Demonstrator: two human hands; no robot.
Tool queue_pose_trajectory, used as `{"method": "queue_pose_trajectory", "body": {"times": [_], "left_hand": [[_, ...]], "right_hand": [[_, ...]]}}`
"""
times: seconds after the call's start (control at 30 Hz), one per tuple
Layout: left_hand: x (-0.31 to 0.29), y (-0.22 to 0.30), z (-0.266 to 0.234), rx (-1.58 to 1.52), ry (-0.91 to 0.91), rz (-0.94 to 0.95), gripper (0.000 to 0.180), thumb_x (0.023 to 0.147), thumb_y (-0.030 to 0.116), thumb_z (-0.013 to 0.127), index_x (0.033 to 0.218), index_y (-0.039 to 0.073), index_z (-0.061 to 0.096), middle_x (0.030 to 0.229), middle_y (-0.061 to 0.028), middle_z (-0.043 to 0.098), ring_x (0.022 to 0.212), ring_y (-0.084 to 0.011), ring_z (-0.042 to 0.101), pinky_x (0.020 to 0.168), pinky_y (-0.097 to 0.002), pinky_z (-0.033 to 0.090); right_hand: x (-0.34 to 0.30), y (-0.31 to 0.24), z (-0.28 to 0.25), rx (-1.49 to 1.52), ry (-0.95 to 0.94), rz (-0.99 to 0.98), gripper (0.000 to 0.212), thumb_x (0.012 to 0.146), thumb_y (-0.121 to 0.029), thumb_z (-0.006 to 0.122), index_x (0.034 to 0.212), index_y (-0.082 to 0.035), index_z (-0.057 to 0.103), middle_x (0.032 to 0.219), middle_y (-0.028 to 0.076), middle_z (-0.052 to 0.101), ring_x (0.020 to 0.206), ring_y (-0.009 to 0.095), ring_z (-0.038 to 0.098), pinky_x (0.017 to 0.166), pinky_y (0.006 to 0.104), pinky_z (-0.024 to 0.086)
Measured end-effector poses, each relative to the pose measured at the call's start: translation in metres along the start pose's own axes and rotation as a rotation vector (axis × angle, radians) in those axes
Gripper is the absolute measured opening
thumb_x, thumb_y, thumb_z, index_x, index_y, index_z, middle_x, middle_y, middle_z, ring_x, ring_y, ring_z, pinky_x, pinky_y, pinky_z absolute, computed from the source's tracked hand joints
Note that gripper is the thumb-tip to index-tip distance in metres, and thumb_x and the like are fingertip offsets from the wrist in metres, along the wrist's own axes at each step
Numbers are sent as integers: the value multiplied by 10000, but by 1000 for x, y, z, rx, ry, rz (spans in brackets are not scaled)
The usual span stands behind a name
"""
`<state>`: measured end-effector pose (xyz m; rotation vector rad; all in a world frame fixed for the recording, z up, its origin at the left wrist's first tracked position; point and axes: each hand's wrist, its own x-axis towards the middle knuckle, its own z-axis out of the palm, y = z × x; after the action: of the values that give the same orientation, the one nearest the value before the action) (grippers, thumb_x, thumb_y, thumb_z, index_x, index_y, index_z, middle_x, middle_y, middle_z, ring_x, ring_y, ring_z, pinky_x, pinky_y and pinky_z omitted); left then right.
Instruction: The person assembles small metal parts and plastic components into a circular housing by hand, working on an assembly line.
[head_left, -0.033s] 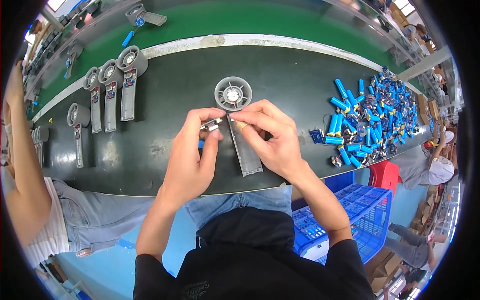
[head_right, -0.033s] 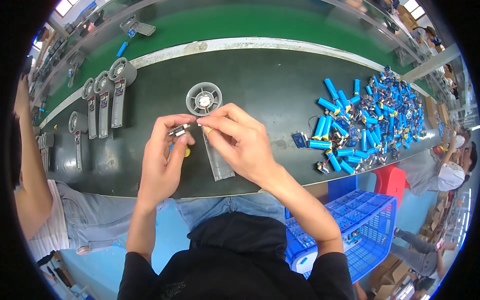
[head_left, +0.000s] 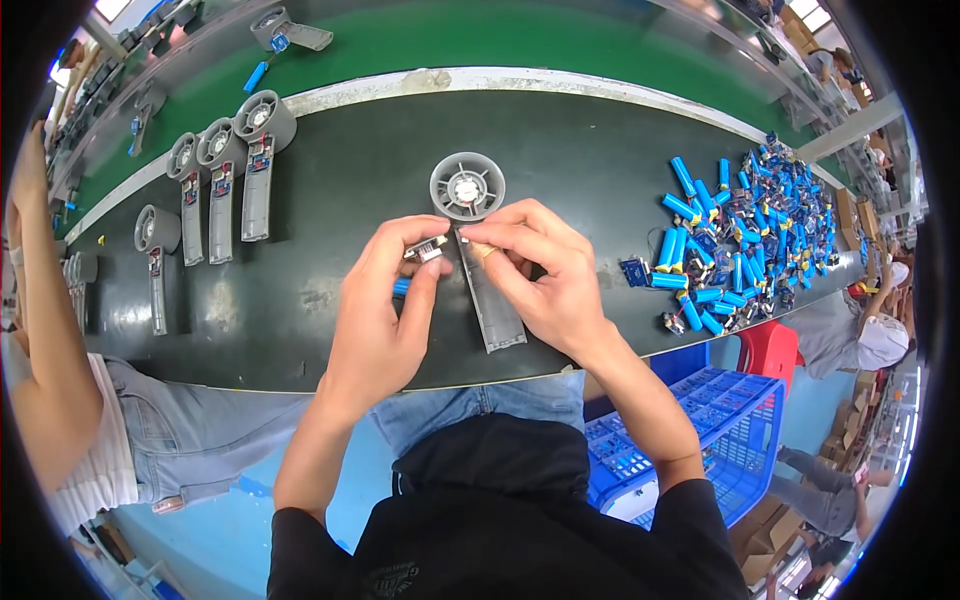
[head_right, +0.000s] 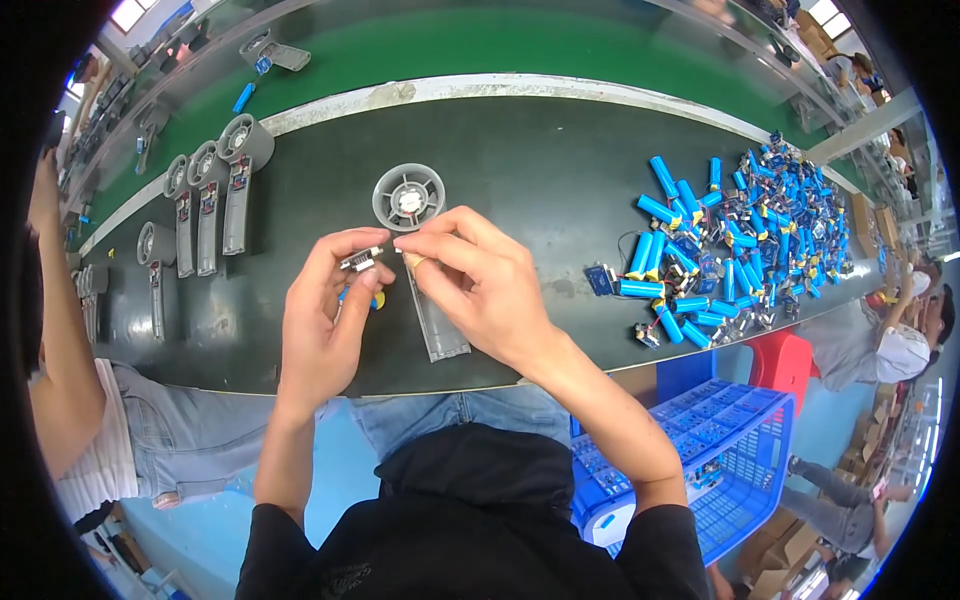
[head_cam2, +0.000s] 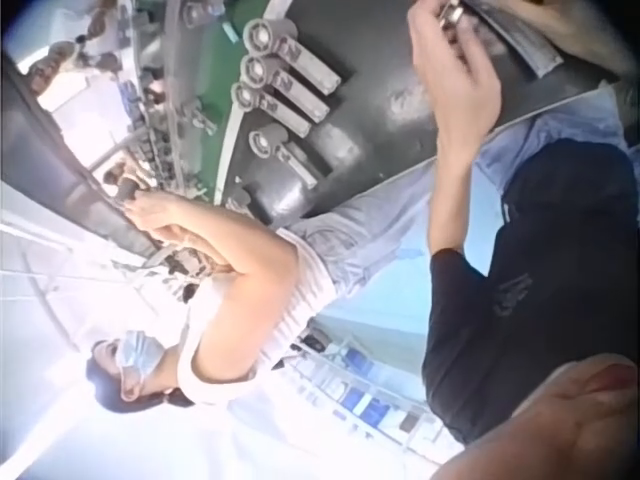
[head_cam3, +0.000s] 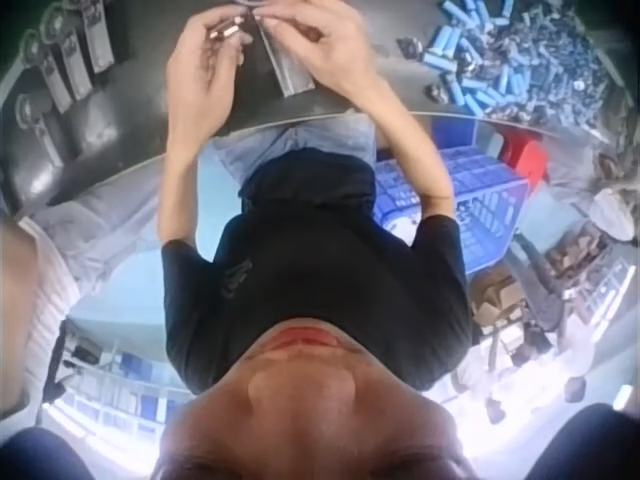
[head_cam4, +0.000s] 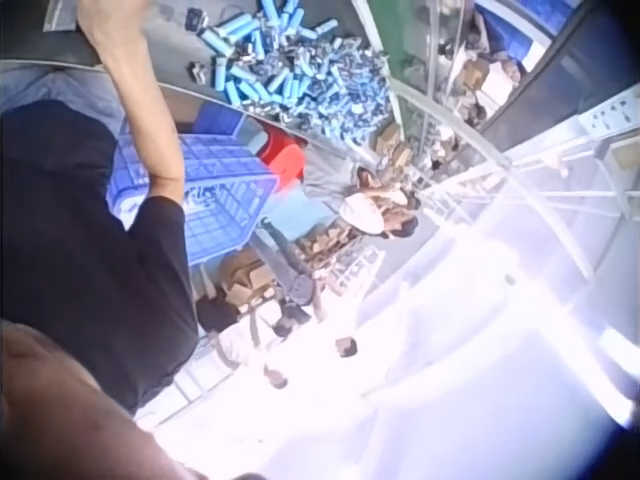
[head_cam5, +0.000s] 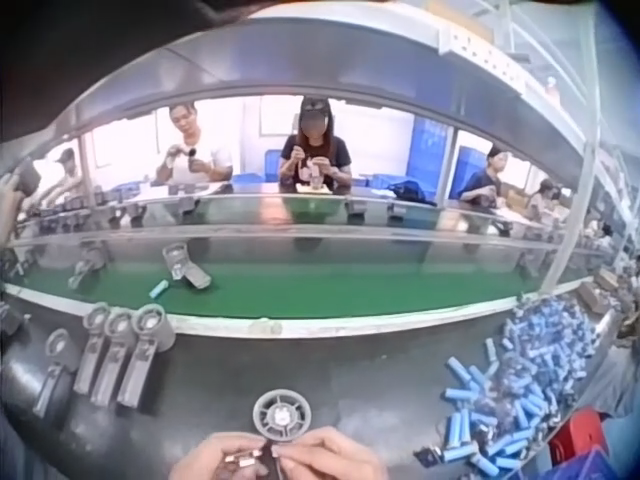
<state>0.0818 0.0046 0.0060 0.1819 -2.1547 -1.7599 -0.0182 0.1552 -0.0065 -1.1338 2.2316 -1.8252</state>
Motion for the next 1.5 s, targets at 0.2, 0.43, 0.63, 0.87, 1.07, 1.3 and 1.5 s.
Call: {"method": "queue_pose_trajectory", "body": {"times": [0.2, 0.43, 0.63, 0.87, 1.07, 1.3, 1.5], "left_hand": [[-6, -11, 4, -6, 124, 32, 335, 889, -110, 605, 1212, -39, 655, 1138, -147, 661, 978, -193, 691, 837, -288, 579], [-10, -11, 10, 32, 149, 69, 353, 872, -87, 655, 1218, -22, 670, 1117, -135, 685, 978, -173, 693, 828, -266, 573], [-9, -13, 10, 217, 137, 179, 351, 857, -70, 692, 1202, -8, 690, 1075, -112, 686, 857, -159, 686, 723, -256, 540], [-10, -14, 12, 314, 150, 218, 352, 850, -70, 706, 1196, -7, 694, 1017, -106, 665, 804, -155, 673, 682, -275, 529], [-8, -17, 9, 338, 121, 273, 364, 853, -79, 692, 1209, -3, 684, 1011, -108, 657, 796, -167, 672, 666, -289, 532], [-7, -14, 5, 362, 50, 290, 366, 851, -101, 660, 1206, -14, 672, 998, -114, 644, 785, -194, 667, 659, -297, 530], [-3, -11, -5, 363, -57, 289, 361, 853, -107, 642, 1204, -26, 664, 963, -111, 623, 759, -199, 659, 651, -304, 520]], "right_hand": [[-1, 1, -1, -28, 42, 53, 164, 809, 25, 734, 962, -26, 763, 915, 54, 675, 560, 14, 524, 489, 185, 394], [-1, 1, 3, -99, 7, -70, 110, 800, 24, 739, 904, -10, 736, 882, 42, 665, 545, 29, 510, 471, 209, 377], [-1, 5, 5, -124, 18, -135, 119, 806, 14, 740, 922, -5, 721, 883, 56, 666, 552, 55, 527, 480, 221, 411], [-3, 6, 7, -150, 41, -147, 114, 806, 27, 735, 917, 3, 716, 891, 58, 671, 561, 62, 552, 483, 223, 427], [-1, 9, 6, -211, 40, -218, 120, 787, 31, 751, 896, -1, 711, 862, 57, 675, 550, 71, 559, 475, 223, 435], [-1, 6, 5, -330, 86, -323, 178, 714, 35, 783, 846, -37, 688, 820, 41, 665, 563, 105, 589, 482, 243, 469], [2, 11, 6, -401, 104, -479, 230, 658, 62, 768, 834, -49, 669, 804, 50, 659, 617, 183, 637, 517, 288, 517]]}}
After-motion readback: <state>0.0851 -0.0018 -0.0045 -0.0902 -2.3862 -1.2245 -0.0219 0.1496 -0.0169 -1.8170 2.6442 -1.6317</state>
